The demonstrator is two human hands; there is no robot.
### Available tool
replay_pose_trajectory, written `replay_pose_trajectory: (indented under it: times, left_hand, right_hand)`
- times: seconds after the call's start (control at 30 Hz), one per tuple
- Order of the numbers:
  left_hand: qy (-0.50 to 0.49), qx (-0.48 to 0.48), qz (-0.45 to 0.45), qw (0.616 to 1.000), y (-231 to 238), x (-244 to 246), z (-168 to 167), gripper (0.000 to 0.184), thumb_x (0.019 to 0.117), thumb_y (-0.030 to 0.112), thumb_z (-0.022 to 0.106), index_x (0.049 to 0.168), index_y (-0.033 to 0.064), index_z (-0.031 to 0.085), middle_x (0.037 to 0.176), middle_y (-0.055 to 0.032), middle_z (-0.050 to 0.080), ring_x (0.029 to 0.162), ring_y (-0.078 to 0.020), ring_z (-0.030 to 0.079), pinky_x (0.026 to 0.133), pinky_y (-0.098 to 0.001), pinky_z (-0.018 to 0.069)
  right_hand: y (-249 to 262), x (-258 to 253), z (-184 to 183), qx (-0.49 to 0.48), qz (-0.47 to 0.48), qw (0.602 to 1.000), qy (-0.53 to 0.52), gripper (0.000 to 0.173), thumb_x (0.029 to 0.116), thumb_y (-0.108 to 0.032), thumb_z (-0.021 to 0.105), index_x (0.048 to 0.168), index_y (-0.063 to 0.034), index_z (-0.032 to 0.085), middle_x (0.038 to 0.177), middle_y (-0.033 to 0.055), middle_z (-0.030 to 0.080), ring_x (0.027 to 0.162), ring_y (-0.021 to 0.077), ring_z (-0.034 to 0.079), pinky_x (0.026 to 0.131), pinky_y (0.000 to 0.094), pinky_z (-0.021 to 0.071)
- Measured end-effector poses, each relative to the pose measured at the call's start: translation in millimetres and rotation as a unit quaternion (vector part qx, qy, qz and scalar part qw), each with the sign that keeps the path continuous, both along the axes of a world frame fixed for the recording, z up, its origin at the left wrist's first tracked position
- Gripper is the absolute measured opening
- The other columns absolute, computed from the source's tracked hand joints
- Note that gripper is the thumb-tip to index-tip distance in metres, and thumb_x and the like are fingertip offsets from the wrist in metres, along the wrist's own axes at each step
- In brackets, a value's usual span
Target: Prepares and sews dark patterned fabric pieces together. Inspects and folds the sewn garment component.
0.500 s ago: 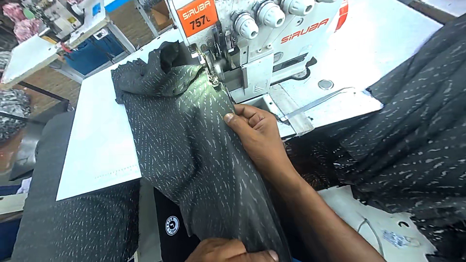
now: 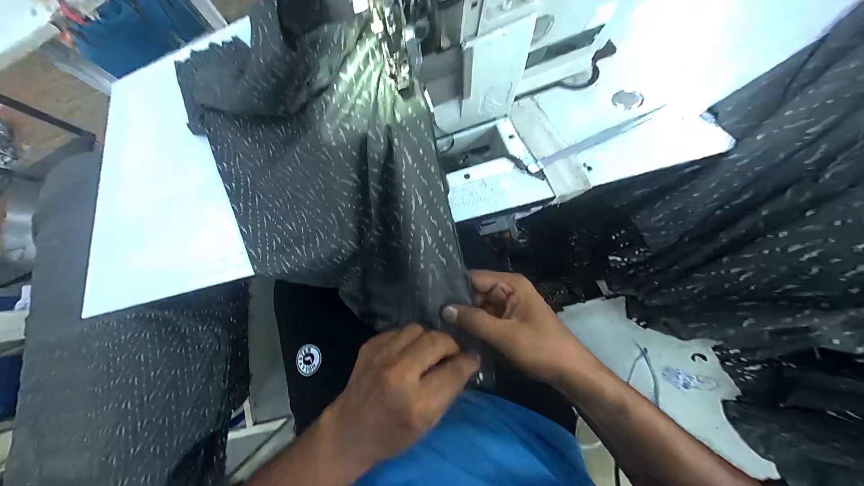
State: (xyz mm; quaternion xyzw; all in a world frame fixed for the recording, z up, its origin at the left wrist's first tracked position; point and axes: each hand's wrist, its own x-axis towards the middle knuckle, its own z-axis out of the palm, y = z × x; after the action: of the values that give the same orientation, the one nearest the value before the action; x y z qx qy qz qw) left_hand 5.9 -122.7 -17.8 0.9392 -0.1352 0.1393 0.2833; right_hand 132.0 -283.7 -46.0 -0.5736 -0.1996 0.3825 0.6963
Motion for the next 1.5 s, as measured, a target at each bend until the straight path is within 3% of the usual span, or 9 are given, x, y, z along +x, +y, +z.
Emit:
replay_pose_trajectory:
  times: [0.23,0.4,0.53,0.9,1.03,1.1,1.17,1.37,1.5]
  left_hand:
    - [-0.009,-0.035,0.024,0.999,1,-8,-12,0.011,0.0956,0.014,0.071,0.103,0.0141,0.079,0.095,-0.0011,0.072,0.086,-0.0104,0.068,0.070,-0.0250,0.0579]
    - [-0.026,-0.055,0.039,0.997,-1,-8,-18,0.011,0.0935,0.013,0.073,0.103,0.0143,0.080,0.097,-0.0022,0.071,0.087,-0.0104,0.068,0.071,-0.0244,0.0578]
    - [-0.031,-0.048,0.034,0.998,-6,-7,-23,0.012,0.0930,0.012,0.074,0.104,0.0135,0.080,0.098,-0.0033,0.071,0.087,-0.0113,0.067,0.071,-0.0250,0.0575]
    - [0.023,-0.049,0.166,0.985,53,7,12,0.029,0.0994,0.035,0.067,0.118,0.0153,0.075,0.117,-0.0013,0.070,0.090,-0.0071,0.069,0.072,-0.0266,0.0614]
    - [0.141,0.056,0.410,0.899,171,29,29,0.073,0.1004,0.051,0.057,0.154,0.0041,0.039,0.150,-0.0264,0.044,0.110,-0.0420,0.065,0.086,-0.0638,0.0549]
    - [0.163,0.110,0.435,0.879,200,39,17,0.061,0.1016,0.048,0.059,0.142,0.0024,0.055,0.135,-0.0282,0.054,0.107,-0.0479,0.063,0.086,-0.0718,0.0498]
    - [0.144,0.109,0.410,0.894,213,44,22,0.034,0.1047,0.032,0.059,0.118,0.0024,0.067,0.109,-0.0221,0.065,0.090,-0.0411,0.066,0.078,-0.0668,0.0520]
    - [0.021,-0.200,0.446,0.872,241,36,76,0.024,0.1059,0.029,0.055,0.120,0.0089,0.053,0.088,0.0035,0.062,0.073,-0.0050,0.064,0.069,-0.0318,0.0589]
    - [-0.044,-0.001,0.386,0.922,266,54,106,0.033,0.1052,0.030,0.056,0.122,0.0011,0.054,0.097,-0.0074,0.063,0.082,-0.0103,0.061,0.078,-0.0345,0.0529]
  right_hand:
    - [-21,-1,-15,0.064,-0.165,0.984,-0.026,0.021,0.1003,-0.013,0.063,0.119,-0.0033,0.067,0.098,0.0068,0.075,0.085,0.0144,0.073,0.079,0.0315,0.0629]
    - [-43,-4,-24,-0.117,-0.329,0.862,-0.367,0.045,0.0989,-0.015,0.061,0.138,0.0053,0.051,0.140,0.0183,0.057,0.128,0.0262,0.059,0.105,0.0430,0.0529]
    - [-49,-30,-15,-0.120,-0.173,0.950,-0.230,0.028,0.1064,-0.031,0.053,0.118,-0.0109,0.069,0.103,-0.0029,0.074,0.092,0.0074,0.070,0.080,0.0280,0.0609]
    - [4,0,-19,-0.035,-0.074,0.995,-0.060,0.017,0.0978,-0.018,0.069,0.086,-0.0068,0.071,0.066,0.0057,0.065,0.054,0.0133,0.059,0.049,0.0267,0.0510]
    - [18,14,-41,-0.068,-0.062,0.991,-0.097,0.011,0.0975,-0.021,0.065,0.100,-0.0102,0.067,0.077,0.0046,0.069,0.064,0.0154,0.066,0.056,0.0306,0.0570]
    - [28,19,-48,-0.055,-0.033,0.997,-0.049,0.015,0.0990,-0.017,0.065,0.110,-0.0057,0.064,0.085,0.0097,0.072,0.072,0.0201,0.070,0.064,0.0351,0.0607]
    - [28,18,-45,-0.029,-0.017,0.999,-0.009,0.020,0.0983,-0.013,0.066,0.116,-0.0047,0.064,0.091,0.0121,0.073,0.078,0.0222,0.072,0.069,0.0362,0.0625]
    - [5,5,-35,0.012,-0.035,0.998,-0.046,0.009,0.0977,-0.017,0.068,0.097,-0.0110,0.075,0.084,-0.0003,0.074,0.074,0.0080,0.071,0.068,0.0252,0.0606]
    - [11,3,-37,0.005,-0.043,0.997,-0.061,0.012,0.0980,-0.016,0.067,0.100,-0.0075,0.075,0.085,0.0023,0.073,0.073,0.0102,0.068,0.067,0.0271,0.0583]
